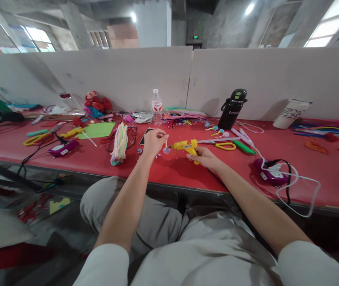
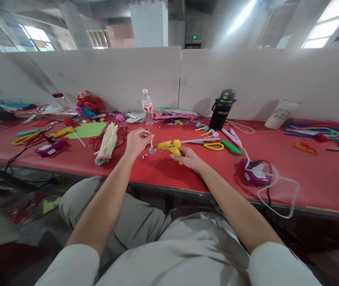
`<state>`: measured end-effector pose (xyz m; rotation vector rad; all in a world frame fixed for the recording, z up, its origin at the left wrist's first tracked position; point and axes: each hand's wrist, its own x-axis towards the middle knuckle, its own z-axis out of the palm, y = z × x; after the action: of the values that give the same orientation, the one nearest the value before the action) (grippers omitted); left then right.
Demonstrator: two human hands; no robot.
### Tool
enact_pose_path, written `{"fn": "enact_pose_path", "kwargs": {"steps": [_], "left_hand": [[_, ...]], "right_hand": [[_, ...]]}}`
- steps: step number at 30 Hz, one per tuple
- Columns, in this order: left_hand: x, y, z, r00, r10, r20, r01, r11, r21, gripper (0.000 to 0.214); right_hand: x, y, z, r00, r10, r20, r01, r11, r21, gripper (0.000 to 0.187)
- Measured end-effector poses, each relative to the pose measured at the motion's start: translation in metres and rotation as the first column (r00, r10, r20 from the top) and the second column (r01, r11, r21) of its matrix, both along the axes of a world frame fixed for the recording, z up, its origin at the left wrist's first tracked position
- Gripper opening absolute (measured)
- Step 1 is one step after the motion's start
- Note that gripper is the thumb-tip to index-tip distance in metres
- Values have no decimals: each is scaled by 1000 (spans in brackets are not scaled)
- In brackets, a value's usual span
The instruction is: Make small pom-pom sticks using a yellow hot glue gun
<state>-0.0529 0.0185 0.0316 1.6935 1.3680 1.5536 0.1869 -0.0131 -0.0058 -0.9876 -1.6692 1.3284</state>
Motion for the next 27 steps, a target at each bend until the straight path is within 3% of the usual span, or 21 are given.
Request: {"fn": "enact_pose_path", "kwargs": {"steps": [18,27], "left_hand": [[-2,1,-1,996,18,-87,-24,998,-65,14],[-7,2,3,998,51,-29,-52,997,-56,15]], "right_hand": [[2,3,-4,995,59,82,-61,998,17,43],[10,-2,10,990,91,110,-96,995,39,47]]}}
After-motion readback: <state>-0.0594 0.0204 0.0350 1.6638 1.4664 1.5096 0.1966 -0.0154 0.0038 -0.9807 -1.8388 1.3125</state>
